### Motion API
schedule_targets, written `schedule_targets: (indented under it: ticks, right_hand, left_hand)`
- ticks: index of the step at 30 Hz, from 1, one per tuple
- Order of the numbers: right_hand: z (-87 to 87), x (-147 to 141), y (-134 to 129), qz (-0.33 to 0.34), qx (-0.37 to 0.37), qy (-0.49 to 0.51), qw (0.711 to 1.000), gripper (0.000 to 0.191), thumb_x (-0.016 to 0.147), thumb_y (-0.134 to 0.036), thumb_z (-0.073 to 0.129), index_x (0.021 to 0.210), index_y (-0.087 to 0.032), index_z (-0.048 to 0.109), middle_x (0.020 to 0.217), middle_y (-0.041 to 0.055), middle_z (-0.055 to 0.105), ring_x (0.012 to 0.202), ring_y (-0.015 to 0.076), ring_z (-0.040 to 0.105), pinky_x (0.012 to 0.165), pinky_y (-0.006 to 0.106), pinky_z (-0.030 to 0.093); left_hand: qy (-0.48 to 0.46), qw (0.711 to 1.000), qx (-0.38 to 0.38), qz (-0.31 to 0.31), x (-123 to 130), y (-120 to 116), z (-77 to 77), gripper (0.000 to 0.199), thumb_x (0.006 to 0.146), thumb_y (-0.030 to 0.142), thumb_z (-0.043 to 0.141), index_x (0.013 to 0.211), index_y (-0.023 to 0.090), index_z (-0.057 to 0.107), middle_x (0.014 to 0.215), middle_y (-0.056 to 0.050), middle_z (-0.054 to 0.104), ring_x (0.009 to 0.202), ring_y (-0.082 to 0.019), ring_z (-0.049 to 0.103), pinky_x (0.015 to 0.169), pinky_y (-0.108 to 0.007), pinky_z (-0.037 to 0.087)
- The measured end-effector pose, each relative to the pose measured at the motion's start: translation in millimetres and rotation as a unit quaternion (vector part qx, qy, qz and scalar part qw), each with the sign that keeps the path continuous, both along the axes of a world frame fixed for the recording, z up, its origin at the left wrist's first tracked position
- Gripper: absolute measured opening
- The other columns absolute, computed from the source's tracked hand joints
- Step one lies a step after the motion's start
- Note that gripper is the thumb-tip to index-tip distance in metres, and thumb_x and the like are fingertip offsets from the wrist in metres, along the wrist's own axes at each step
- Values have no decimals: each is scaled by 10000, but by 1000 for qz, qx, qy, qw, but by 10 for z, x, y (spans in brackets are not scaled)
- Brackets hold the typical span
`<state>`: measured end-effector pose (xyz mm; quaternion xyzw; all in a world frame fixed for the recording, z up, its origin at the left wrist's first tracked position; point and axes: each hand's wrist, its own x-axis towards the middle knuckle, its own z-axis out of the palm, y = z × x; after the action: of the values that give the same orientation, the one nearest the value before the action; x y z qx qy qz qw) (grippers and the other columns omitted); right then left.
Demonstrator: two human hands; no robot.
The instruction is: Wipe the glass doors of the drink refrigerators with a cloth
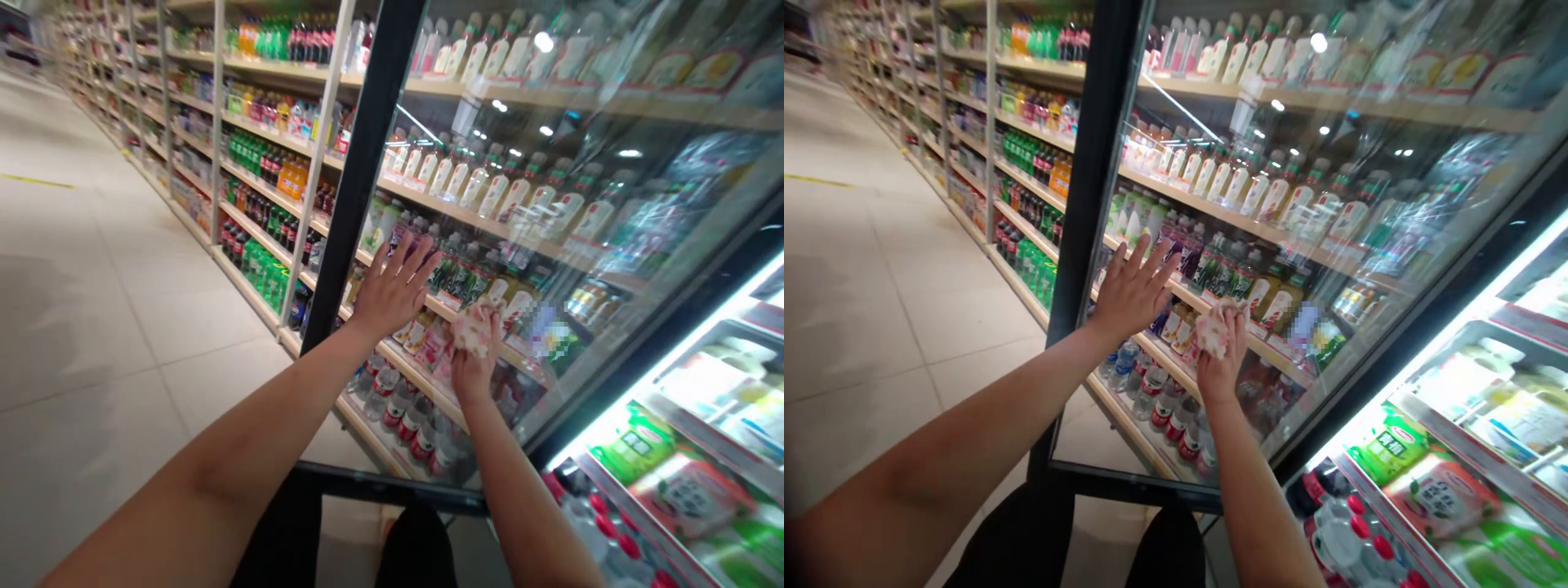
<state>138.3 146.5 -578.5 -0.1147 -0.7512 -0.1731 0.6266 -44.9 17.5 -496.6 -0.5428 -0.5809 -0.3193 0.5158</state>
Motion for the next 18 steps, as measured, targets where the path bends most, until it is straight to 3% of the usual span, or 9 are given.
schedule_targets:
  ticks: [3,5,10,12,14,18]
  right_hand:
    - [-198,-69,-110,22,17,-74,997,575,972,-306,461,1533,-193,411,1621,170,357,1575,322,167,1212,642,314]
    - [-179,-99,-127,32,55,-101,993,492,965,-280,488,1453,-230,509,1621,137,373,1580,319,146,1213,644,308]
    - [477,-191,-12,43,66,-6,997,390,1000,-200,467,1375,-244,566,1545,123,489,1563,272,233,1211,628,328]
    - [605,-240,-14,60,40,41,997,378,1013,-205,433,1359,-239,580,1524,125,510,1561,269,239,1214,642,315]
    - [539,-279,-73,80,25,39,996,318,1007,-206,446,1254,-249,641,1502,108,534,1557,264,252,1223,625,320]
    - [336,-304,-223,119,51,-58,990,223,956,-133,475,990,-218,679,1494,90,547,1550,273,270,1235,584,337]
  left_hand:
    - [-8,1000,-3,-4,-8,1,-12,702,1017,295,496,1637,234,174,1694,-48,163,1572,-260,-18,1291,-528,-2]
    - [-5,1000,-1,-1,-15,0,-13,691,1022,296,485,1637,230,177,1694,-48,162,1572,-258,-18,1292,-526,1]
    - [19,1000,19,9,-28,2,-2,662,1030,304,481,1628,210,214,1689,-52,181,1569,-248,-43,1294,-502,-11]
    - [18,1000,21,5,-27,-1,2,664,1028,293,485,1628,213,214,1686,-54,196,1570,-244,-43,1295,-496,-12]
    - [12,1000,16,1,-22,-9,4,666,1029,290,482,1631,216,207,1684,-56,202,1571,-246,-34,1296,-496,-6]
    - [13,1000,9,11,-20,-19,4,648,1038,312,466,1629,210,218,1683,-61,209,1571,-268,-17,1292,-509,9]
